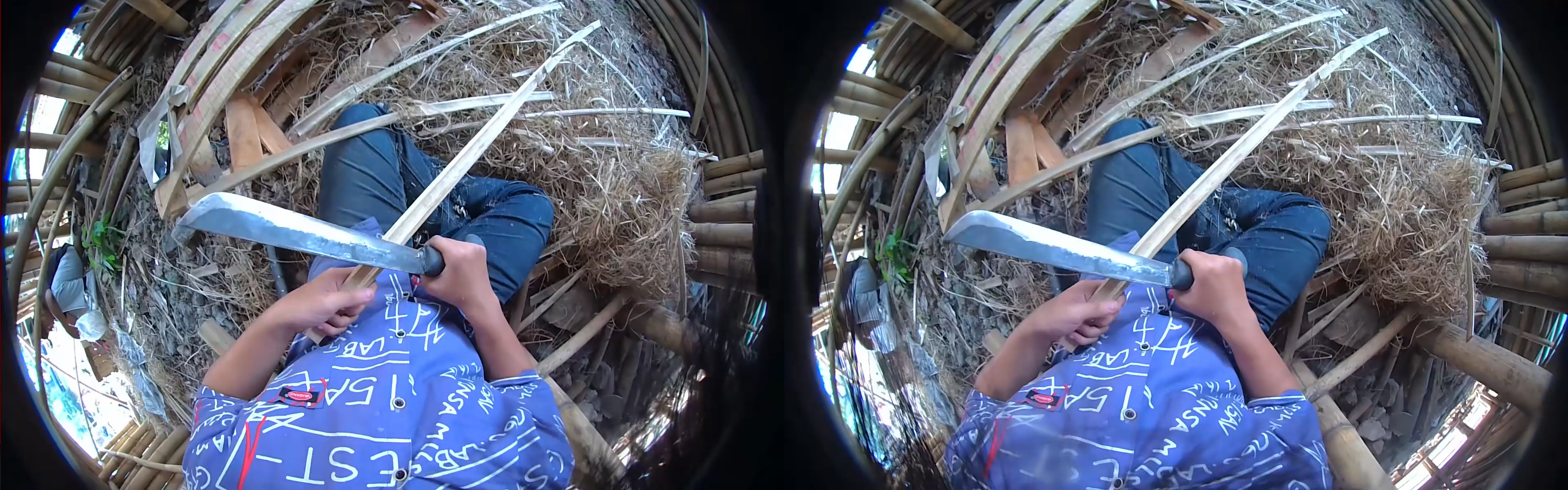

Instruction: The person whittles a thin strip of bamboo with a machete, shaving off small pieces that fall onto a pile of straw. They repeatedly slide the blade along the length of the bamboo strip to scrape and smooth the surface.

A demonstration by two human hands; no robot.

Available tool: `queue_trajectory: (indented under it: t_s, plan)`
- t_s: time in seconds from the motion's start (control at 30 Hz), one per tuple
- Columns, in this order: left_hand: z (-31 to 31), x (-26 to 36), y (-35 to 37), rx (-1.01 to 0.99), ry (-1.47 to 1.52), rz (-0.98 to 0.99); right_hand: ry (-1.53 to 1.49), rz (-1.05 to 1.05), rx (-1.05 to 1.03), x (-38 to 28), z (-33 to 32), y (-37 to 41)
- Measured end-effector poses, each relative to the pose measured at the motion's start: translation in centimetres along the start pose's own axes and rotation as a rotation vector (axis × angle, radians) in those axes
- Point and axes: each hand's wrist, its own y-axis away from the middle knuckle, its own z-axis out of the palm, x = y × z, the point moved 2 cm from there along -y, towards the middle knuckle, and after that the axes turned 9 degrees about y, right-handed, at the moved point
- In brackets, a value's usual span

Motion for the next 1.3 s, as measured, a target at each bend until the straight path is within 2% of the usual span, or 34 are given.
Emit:
queue_trajectory:
  t_s: [0.07,0.13,0.17,0.2,0.27,0.3,0.33,0.4,0.43,0.53,0.77,0.93,1.0,1.17,1.3]
  plan:
    - [0.4,-0.9,-0.4,0.035,-0.063,0.004,0.048,0.023,-0.12,-0.4,0.3,0.7]
    - [0.6,-1.2,-1.0,0.137,-0.404,0.156,0.076,0.06,-0.182,-0.6,0.2,1.1]
    - [0.3,-1.6,-1.4,0.139,-0.47,0.196,0.098,0.082,-0.212,-0.5,0.2,1.2]
    - [0.2,-2.1,-1.7,0.137,-0.463,0.192,0.122,0.104,-0.239,-0.4,0.1,1.3]
    - [0.4,-2.7,-2.1,0.138,-0.514,0.367,0.145,0.139,-0.296,-0.6,-0.4,1.3]
    - [0.7,-2.7,-2.0,0.153,-0.541,0.389,0.176,0.155,-0.306,-0.5,-0.4,1.5]
    - [0.8,-3.1,-2.4,0.149,-0.533,0.382,0.207,0.171,-0.318,-0.5,-0.3,1.7]
    - [0.8,-3.7,-2.9,0.134,-0.445,0.525,0.237,0.19,-0.344,-0.4,-0.5,1.8]
    - [0.9,-3.3,-2.3,0.135,-0.513,0.305,0.294,0.199,-0.357,-0.3,-0.7,1.9]
    - [0.8,-3.6,-2.5,0.144,-0.563,0.368,0.376,0.212,-0.386,-0.6,-1.5,1.8]
    - [1.3,-3.3,-2.1,0.18,-0.61,0.37,0.459,0.207,-0.376,0.5,-3.1,1.5]
    - [1.1,-2.8,-1.7,0.22,-0.622,0.373,0.582,0.298,-0.303,3.2,-4.8,1.7]
    - [1.3,-2.6,-1.6,0.227,-0.609,0.352,0.657,0.38,-0.342,5.2,-5.9,1.8]
    - [1.2,-3.1,-2.0,0.247,-0.725,0.432,0.689,0.282,-0.244,5.9,-6.4,1.4]
    - [1.6,-2.5,-1.5,0.261,-0.743,0.396,0.654,0.249,-0.212,5.6,-7.0,0.8]
